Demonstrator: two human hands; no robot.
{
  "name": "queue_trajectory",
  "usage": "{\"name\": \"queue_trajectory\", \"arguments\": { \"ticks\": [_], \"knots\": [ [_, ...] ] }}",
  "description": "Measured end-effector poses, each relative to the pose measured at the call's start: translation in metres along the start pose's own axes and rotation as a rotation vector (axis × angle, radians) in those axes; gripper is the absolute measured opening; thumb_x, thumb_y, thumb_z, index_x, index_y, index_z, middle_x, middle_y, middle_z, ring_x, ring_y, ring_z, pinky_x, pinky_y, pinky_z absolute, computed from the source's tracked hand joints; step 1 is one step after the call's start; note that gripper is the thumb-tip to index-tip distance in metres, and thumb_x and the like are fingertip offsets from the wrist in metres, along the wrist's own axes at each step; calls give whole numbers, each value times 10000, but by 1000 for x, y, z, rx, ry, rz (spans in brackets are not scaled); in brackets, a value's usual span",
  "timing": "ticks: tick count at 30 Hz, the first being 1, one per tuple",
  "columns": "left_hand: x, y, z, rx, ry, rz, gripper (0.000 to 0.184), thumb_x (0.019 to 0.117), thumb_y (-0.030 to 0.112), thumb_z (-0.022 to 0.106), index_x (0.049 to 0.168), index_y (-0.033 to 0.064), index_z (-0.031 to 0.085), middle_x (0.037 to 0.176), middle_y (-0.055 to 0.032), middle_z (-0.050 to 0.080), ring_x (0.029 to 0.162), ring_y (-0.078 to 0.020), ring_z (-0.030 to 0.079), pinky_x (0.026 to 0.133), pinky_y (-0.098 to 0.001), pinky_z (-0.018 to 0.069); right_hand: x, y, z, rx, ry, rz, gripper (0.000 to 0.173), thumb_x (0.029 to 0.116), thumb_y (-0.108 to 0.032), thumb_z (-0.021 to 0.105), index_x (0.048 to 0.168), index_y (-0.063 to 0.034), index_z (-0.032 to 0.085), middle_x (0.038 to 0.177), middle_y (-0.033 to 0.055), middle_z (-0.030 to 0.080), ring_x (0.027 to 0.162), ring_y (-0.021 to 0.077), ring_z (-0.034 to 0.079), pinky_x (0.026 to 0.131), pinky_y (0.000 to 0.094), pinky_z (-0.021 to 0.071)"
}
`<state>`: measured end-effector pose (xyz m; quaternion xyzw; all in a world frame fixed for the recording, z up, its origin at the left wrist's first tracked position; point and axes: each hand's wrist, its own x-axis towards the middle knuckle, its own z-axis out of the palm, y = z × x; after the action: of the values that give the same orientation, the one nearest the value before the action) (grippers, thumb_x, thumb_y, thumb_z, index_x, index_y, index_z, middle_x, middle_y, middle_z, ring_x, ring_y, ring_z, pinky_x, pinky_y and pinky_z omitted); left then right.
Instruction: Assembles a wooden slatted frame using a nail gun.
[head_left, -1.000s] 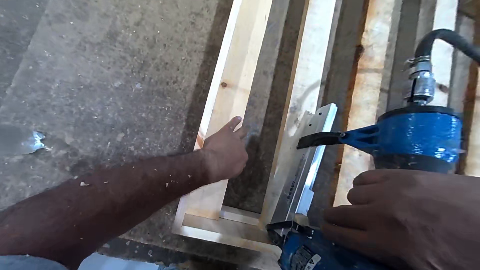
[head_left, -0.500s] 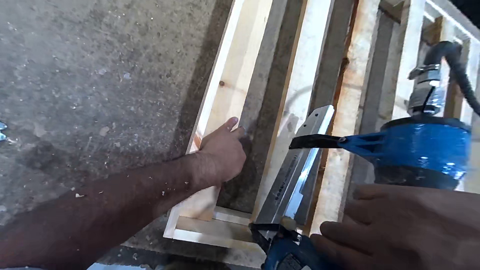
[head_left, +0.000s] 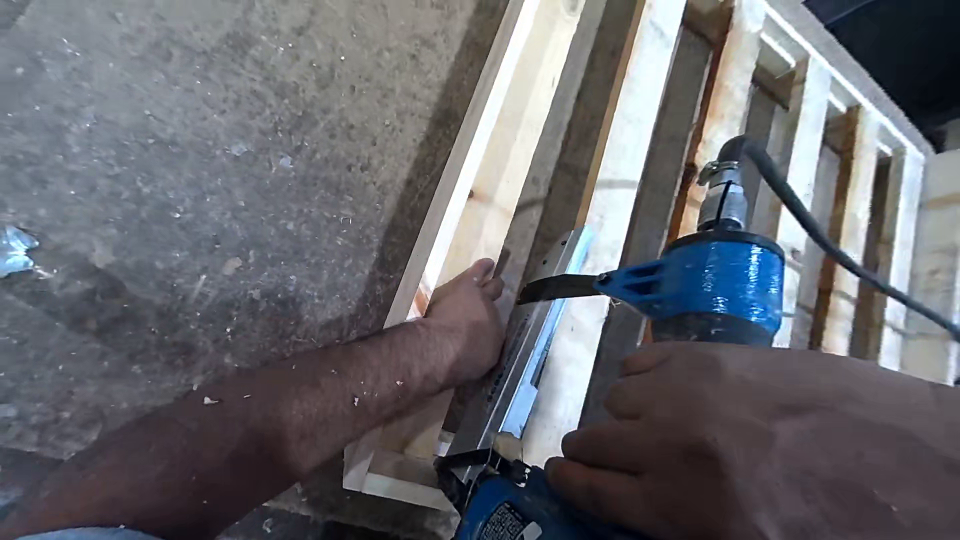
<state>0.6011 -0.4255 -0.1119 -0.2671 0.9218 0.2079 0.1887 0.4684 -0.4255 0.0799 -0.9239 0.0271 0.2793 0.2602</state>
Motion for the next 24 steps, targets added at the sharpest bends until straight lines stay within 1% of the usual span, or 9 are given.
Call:
{"name": "queue_trajectory", "arguments": {
  "ticks": [1,3,5,8,10,14,17,20,24],
  "knots": [
    [0,-1,0,-37,-16,-11,219,963,232,597,1001,145,794,1338,-22,668,1537,-293,294,1310,-511,-3,0,0,0,8,2,13,288,957,-91,525,1179,-158,697,863,29,680,696,207,647,555,389,505],
    [-2,-3,-2,-7,-48,46,228,956,273,605,987,169,806,1270,17,715,1556,-266,264,1304,-512,-35,0,0,0,26,-10,37,292,956,-108,533,1191,-171,694,873,25,682,706,207,646,561,390,505],
    [-10,-7,-12,17,-104,120,258,962,329,626,1020,150,802,1255,-15,717,1554,-295,260,1293,-554,-19,-2,0,1,31,-1,61,293,968,-115,522,1190,-179,702,862,17,678,700,199,638,562,389,505],
    [-26,-13,-17,156,-146,234,339,930,369,655,1177,160,755,1438,-88,593,1535,-385,256,1244,-664,112,-4,1,8,36,40,70,282,969,-173,516,1172,-216,708,852,-18,673,686,174,626,544,376,498],
    [-34,-15,-17,210,-141,238,347,913,313,671,1221,166,736,1510,-107,526,1542,-416,218,1225,-710,85,-5,5,12,52,67,48,293,971,-190,507,1178,-225,711,866,-25,683,698,168,638,554,381,512],
    [-42,-14,-22,110,-170,150,306,897,220,710,1201,203,741,1484,-16,560,1559,-365,206,1227,-674,189,-6,5,16,61,79,47,268,960,-159,518,1142,-200,711,814,-19,650,664,165,612,542,374,483],
    [-41,-13,-26,73,-180,136,319,888,212,730,1207,210,740,1463,0,580,1565,-343,202,1230,-640,221,-7,4,16,52,100,68,222,965,-143,520,1068,-190,711,757,-17,609,616,158,583,505,359,456],
    [-40,-12,-29,97,-220,140,327,899,224,714,1225,208,738,1510,13,543,1578,-344,156,1233,-656,196,-5,5,18,28,143,85,248,957,-156,509,1044,-222,732,745,-41,615,601,137,571,514,351,448],
    [-35,-14,-24,104,-209,158,321,907,296,680,1214,218,728,1506,38,533,1574,-347,156,1209,-684,214,1,6,18,-7,142,88,261,951,-141,502,1044,-225,731,735,-44,616,593,136,573,496,346,444]
  ]
}}
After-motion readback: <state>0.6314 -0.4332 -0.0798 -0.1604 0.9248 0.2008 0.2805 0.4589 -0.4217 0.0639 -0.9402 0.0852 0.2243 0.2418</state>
